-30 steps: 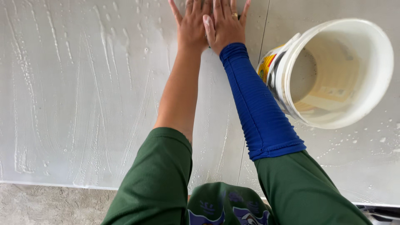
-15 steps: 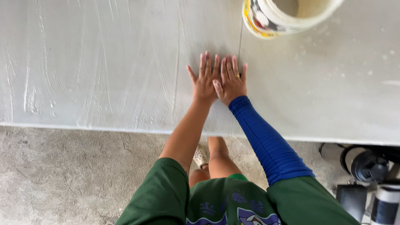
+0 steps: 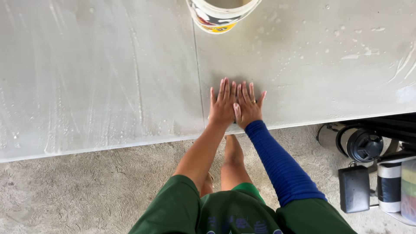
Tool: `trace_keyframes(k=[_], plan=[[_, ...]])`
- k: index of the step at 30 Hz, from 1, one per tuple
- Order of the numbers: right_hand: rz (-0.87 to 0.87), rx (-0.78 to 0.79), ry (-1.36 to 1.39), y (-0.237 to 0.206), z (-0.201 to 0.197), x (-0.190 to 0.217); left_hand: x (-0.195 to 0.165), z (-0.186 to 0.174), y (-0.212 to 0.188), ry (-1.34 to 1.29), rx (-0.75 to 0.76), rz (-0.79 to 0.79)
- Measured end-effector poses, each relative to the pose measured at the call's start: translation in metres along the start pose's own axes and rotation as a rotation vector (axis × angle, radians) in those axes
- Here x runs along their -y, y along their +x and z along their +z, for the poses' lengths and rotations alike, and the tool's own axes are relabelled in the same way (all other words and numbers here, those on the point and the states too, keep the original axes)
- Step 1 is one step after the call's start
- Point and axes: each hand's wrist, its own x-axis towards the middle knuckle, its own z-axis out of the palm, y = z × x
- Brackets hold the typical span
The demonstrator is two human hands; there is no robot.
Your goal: The person scrubs a white plastic table with a green sponge and soapy water from a bucket. They repeatedly dip the sponge, wipe the surface, and move the bucket to reach different areas.
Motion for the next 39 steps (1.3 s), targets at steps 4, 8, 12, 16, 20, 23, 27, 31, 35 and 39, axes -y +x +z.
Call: trace_keyframes(k=[4, 8, 12, 16, 20, 23, 27, 31, 35, 39], plan=[[0.031, 0.024, -0.002, 0.052, -0.009, -0.056, -0.019, 0.005, 0.075, -0.008, -0.05, 0.02], [0.021, 0.033, -0.004, 0.136, -0.036, -0.119, -0.04, -0.005, 0.183, 0.026, -0.058, 0.017], [0.001, 0.067, 0.002, 0.235, -0.058, -0.181, -0.057, -0.014, 0.293, 0.188, 0.081, -0.057], [-0.034, 0.085, -0.016, 0.321, -0.075, -0.231, -0.061, -0.024, 0.387, 0.085, -0.108, -0.116], [-0.061, 0.1, 0.01, 0.386, -0.092, -0.261, -0.065, -0.042, 0.453, 0.067, -0.062, -0.189], [-0.048, 0.085, 0.033, 0.406, -0.098, -0.268, -0.067, -0.052, 0.474, 0.038, -0.053, -0.206], [-0.001, 0.14, 0.03, 0.394, -0.096, -0.266, -0.07, -0.052, 0.463, 0.078, -0.08, -0.179], [-0.046, 0.036, 0.016, 0.351, -0.092, -0.26, -0.085, -0.04, 0.422, 0.054, -0.158, -0.153], [-0.113, 0.034, 0.023, 0.265, -0.087, -0.251, -0.114, -0.013, 0.345, 0.091, -0.142, -0.187], [-0.1, 0.087, 0.035, 0.156, -0.078, -0.239, -0.144, 0.021, 0.247, 0.095, -0.1, -0.197]])
